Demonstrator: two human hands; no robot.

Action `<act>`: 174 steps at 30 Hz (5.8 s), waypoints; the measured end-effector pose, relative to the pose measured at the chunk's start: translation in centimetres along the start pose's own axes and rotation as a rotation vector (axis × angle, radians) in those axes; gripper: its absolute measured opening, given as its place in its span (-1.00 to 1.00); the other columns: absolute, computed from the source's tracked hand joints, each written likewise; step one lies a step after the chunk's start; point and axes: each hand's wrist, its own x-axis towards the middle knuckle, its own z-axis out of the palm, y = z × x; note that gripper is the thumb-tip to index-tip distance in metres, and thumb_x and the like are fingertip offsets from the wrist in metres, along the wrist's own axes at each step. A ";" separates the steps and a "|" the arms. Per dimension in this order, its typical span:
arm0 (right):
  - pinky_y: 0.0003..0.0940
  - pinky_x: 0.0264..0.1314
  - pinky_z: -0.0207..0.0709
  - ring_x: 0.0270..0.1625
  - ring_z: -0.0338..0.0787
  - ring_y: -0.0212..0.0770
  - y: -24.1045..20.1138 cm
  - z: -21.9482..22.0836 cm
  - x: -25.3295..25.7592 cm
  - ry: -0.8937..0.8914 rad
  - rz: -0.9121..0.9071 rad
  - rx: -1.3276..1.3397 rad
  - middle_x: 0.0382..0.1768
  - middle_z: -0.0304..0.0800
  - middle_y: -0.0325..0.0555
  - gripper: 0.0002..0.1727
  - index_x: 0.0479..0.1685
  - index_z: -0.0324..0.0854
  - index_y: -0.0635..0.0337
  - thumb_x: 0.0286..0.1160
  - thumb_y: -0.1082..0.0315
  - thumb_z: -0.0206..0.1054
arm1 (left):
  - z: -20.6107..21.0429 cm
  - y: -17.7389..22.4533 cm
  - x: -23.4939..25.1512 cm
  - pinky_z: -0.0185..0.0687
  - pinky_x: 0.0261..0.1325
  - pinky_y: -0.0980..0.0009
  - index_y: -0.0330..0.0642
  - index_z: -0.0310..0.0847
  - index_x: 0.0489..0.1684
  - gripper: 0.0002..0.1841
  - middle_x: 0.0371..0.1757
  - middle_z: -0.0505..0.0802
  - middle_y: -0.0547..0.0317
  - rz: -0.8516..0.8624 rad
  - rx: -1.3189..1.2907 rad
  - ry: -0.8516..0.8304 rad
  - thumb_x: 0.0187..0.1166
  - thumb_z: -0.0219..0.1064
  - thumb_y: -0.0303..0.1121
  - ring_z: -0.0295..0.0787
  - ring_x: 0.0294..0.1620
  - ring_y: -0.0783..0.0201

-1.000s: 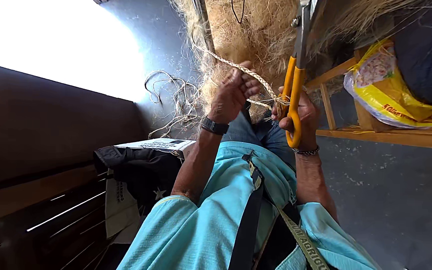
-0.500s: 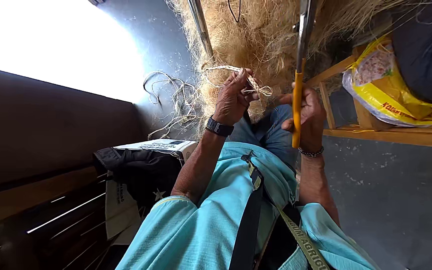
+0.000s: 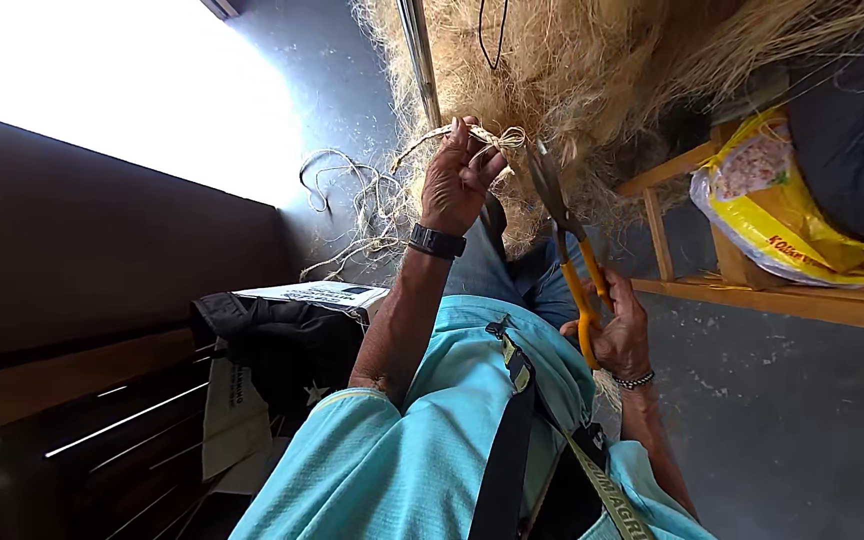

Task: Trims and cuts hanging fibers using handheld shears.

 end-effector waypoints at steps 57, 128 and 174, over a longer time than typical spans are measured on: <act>-0.65 -0.12 0.69 -0.26 0.77 -0.59 -0.2 -0.9 0.4 0.040 0.040 0.124 -0.20 0.89 -0.14 -0.11 0.33 0.61 0.50 0.03 0.00 0.74 | -0.9 -0.8 -0.4 0.83 -0.18 0.37 -0.14 0.49 -0.04 -0.86 -0.26 0.78 0.11 -0.042 0.039 0.063 0.86 0.04 -0.35 0.81 -0.29 0.27; -0.44 -0.35 0.81 -0.49 0.79 -0.47 -0.8 -1.1 -0.7 -0.332 0.232 0.666 -0.46 0.77 -0.52 -0.28 0.28 0.65 0.16 0.07 0.06 0.75 | -1.2 -1.3 0.3 0.82 -0.13 0.30 -0.09 0.49 -0.07 -0.87 -0.29 0.80 0.11 -0.081 0.074 -0.078 0.84 0.04 -0.34 0.82 -0.30 0.23; -0.44 -0.13 0.77 -0.28 0.80 -0.44 -1.5 0.1 -0.5 -0.332 0.174 0.563 -0.28 0.80 -0.35 0.06 0.41 0.51 0.37 0.04 -0.34 0.64 | -1.7 -1.8 -0.1 0.65 -0.48 0.54 -0.18 0.62 0.20 -0.73 -0.49 0.69 0.30 0.009 0.175 -0.139 0.86 0.01 -0.33 0.58 -0.62 0.46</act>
